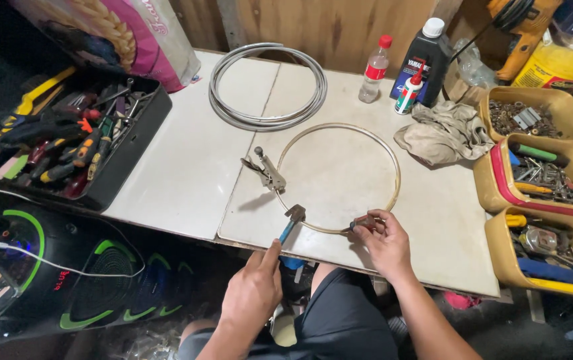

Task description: Using a hammer to tap and adjust a metal hoop on a workbench

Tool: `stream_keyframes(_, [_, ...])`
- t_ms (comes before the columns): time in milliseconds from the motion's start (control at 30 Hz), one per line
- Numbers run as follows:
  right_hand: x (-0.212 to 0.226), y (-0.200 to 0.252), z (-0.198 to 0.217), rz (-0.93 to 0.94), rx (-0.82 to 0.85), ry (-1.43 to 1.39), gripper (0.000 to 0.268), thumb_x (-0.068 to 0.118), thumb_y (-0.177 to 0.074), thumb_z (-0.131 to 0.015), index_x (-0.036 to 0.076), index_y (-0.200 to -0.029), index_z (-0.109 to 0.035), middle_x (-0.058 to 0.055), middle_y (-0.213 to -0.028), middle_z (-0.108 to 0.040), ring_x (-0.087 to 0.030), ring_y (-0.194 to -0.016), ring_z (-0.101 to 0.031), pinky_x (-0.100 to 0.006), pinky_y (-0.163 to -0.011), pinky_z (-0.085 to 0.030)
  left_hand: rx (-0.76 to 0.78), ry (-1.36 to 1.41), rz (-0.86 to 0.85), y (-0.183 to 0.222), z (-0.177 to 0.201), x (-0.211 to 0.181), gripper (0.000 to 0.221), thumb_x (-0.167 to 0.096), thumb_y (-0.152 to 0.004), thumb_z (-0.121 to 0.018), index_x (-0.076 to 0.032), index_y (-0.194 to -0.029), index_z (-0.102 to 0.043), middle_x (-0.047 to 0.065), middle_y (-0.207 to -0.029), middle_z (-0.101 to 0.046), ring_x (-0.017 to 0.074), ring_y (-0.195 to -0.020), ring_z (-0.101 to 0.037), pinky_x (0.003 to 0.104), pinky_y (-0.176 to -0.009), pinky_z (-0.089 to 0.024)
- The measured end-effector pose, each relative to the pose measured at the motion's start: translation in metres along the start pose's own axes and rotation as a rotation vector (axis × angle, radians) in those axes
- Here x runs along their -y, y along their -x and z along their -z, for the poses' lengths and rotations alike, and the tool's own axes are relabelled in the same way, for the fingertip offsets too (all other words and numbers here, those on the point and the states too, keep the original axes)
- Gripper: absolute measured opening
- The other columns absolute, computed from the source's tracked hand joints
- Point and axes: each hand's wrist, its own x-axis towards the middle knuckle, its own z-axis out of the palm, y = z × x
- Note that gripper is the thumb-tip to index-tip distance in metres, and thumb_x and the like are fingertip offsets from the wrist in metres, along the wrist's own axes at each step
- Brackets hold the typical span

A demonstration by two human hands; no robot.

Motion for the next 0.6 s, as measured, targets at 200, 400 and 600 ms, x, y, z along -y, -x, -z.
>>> stream_keyframes(200, [0.017,0.004,-0.004,-0.017,-0.003,0.049,0.041,-0.002,-0.085,-0.077,0.001,-0.121,-0.058,-0.017,-0.105,-0.076,-0.02,-0.098,-0.074,-0.031,-0.091,-0.063,0.018,0.017,0.008,-0.001,0.003,-0.001,0.05,-0.018,-0.094,-0.057,-0.018,-0.144,-0.054,0.012,-0.099,-0.065,0.0433,-0.067,-0.068,0.055,-0.054,-0.056])
stream_keyframes(400, [0.025,0.007,-0.005,0.115,0.026,0.217,0.044,0.003,-0.081,-0.082,0.001,-0.121,-0.065,-0.012,-0.102,-0.079,-0.017,-0.093,-0.077,-0.028,-0.091,-0.064,-0.007,0.02,-0.011,0.001,0.001,0.001,0.051,-0.018,-0.094,-0.059,-0.017,-0.144,-0.054,0.011,-0.098,-0.065,0.0415,-0.064,-0.068,0.052,-0.051,-0.056])
stream_keyframes(600, [0.014,0.001,-0.009,0.199,0.067,0.266,0.042,0.004,-0.078,-0.086,0.006,-0.115,-0.067,-0.01,-0.102,-0.08,-0.016,-0.092,-0.078,-0.028,-0.091,-0.063,0.035,0.026,0.023,-0.001,0.003,-0.001,0.05,-0.021,-0.095,-0.057,-0.019,-0.144,-0.052,0.012,-0.098,-0.064,0.044,-0.066,-0.068,0.055,-0.054,-0.055])
